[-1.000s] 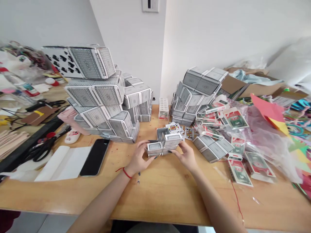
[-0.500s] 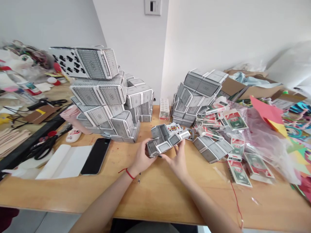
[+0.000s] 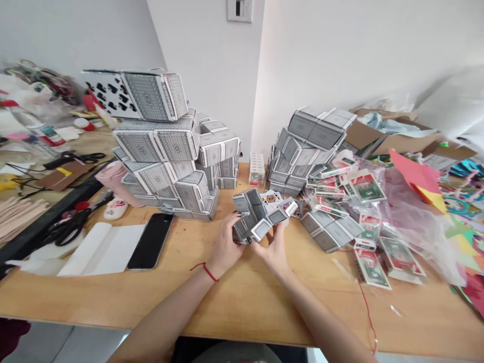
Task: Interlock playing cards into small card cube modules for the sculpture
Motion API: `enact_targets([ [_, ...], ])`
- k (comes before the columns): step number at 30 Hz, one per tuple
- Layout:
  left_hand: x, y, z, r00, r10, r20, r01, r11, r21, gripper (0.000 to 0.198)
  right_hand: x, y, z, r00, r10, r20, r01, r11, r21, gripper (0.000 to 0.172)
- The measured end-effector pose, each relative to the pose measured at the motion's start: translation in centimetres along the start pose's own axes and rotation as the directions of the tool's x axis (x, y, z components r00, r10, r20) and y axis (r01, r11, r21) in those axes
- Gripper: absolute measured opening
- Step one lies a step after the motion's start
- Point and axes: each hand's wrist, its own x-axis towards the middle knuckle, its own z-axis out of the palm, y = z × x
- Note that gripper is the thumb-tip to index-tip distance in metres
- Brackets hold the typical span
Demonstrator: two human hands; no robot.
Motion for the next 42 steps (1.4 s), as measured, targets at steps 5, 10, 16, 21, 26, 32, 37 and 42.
enact_targets([
  [5, -0.1, 0.0, 0.2, 0.999, -0.012, -0.043, 0.011, 1.0, -0.02, 0.058, -0.2, 0.6, -0.1, 1.0, 0.014, -0.002, -0.014, 1.0, 0.028, 0.073],
  [10, 0.1, -0.2, 0.2, 0.998, 0.018, -0.057, -0.018, 1.0, 0.006, 0.057, 0.1, 0.6, -0.1, 1.0, 0.013, 0.025, -0.013, 1.0, -0.015, 0.071],
  [16, 0.2, 0.2, -0.2, 0.999, 0.053, 0.006, -0.054, 0.994, 0.1, 0.058, 0.5, 0.5, -0.6, 0.996, 0.006, 0.089, -0.004, 1.0, -0.029, 0.082],
  [21, 0.0, 0.7, -0.4, 0.999, 0.044, 0.016, -0.047, 0.98, 0.192, 0.054, 0.2, 2.0, -0.9, 0.997, 0.035, 0.064, -0.029, 0.996, -0.086, 0.1],
  [26, -0.1, 0.7, -0.3, 0.999, 0.043, 0.018, -0.046, 0.977, 0.206, 0.051, 0.1, 2.8, -1.2, 0.996, 0.06, 0.064, -0.053, 0.993, -0.109, 0.104],
  [32, -0.1, 0.5, -0.3, 0.998, 0.041, 0.039, -0.049, 0.973, 0.226, 0.055, 0.1, 3.1, -1.4, 0.996, 0.057, 0.069, -0.047, 0.989, -0.139, 0.107],
  [37, -0.1, 0.2, -0.4, 0.995, 0.072, 0.063, -0.084, 0.973, 0.216, 0.056, 0.2, 3.2, -1.3, 0.996, 0.037, 0.084, -0.024, 0.988, -0.153, 0.106],
  [42, -0.2, 0.0, -0.5, 0.994, 0.093, 0.064, -0.106, 0.965, 0.239, 0.057, 0.2, 3.0, -1.3, 0.995, 0.042, 0.091, -0.031, 0.993, -0.118, 0.106],
])
